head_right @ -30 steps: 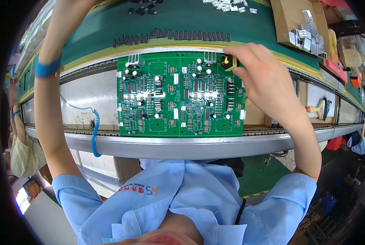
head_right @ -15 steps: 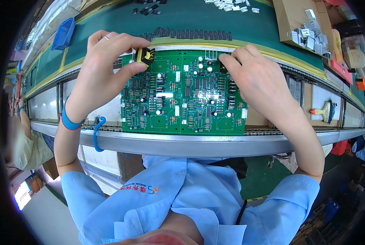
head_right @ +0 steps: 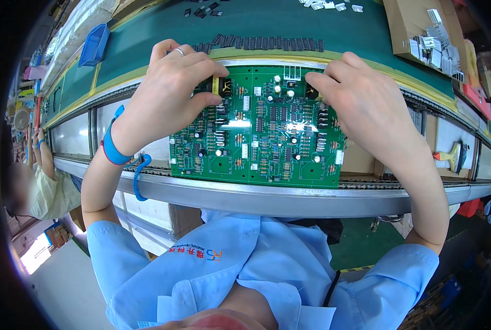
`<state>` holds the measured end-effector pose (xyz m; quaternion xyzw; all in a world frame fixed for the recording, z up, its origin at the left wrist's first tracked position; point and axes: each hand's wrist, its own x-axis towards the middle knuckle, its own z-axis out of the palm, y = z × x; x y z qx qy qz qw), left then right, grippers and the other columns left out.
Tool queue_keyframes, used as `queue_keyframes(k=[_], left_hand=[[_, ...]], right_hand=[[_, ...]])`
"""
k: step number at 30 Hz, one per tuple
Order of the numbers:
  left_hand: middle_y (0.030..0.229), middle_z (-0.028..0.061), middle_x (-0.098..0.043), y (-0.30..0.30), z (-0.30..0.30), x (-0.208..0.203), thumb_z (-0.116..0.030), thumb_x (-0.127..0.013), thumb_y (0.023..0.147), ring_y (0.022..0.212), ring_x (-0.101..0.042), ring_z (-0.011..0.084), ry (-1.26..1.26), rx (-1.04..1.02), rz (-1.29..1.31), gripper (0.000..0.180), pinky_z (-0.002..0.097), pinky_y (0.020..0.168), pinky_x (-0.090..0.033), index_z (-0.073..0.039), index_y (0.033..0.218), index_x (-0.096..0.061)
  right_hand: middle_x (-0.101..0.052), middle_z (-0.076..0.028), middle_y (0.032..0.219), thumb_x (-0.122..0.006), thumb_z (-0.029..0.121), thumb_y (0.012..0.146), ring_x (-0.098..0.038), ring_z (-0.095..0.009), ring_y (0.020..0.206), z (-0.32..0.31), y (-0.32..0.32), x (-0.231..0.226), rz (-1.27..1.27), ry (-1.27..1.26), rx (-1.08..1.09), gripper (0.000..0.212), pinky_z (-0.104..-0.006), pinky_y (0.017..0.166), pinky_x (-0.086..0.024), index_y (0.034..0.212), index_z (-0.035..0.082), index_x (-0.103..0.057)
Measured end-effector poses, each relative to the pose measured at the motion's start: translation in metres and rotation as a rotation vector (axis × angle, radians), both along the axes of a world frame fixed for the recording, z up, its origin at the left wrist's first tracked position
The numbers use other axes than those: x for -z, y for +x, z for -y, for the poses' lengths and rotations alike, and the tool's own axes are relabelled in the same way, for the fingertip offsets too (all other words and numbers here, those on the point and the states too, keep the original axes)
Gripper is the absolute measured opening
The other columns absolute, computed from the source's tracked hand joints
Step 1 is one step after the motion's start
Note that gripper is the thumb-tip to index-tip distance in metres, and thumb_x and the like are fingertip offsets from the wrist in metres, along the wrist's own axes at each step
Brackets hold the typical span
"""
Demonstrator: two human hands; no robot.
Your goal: The recorder is assembling components onto printed circuit boards (PCBs) on an assembly line.
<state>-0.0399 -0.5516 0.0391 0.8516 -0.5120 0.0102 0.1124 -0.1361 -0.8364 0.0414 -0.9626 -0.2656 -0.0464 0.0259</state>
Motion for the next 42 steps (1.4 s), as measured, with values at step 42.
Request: queue_keyframes(k=[42], left_hand=[[0.094, 0.0056, -0.069, 0.015, 0.005, -0.007, -0.014, -0.082, 0.073, 0.100, -0.060, 0.0258, 0.149, 0.073, -0.079, 0.031, 0.0484, 0.104, -0.033, -0.011, 0.102, -0.072]], right_hand=[[-0.064, -0.006, 0.091, -0.070, 0.002, 0.074, -0.062, -0.024, 0.095, 0.002, 0.010, -0.006, -0.054, 0.004, -0.047, 0.029, -0.0361, 0.073, -0.054, 0.103, 0.007, -0.069]])
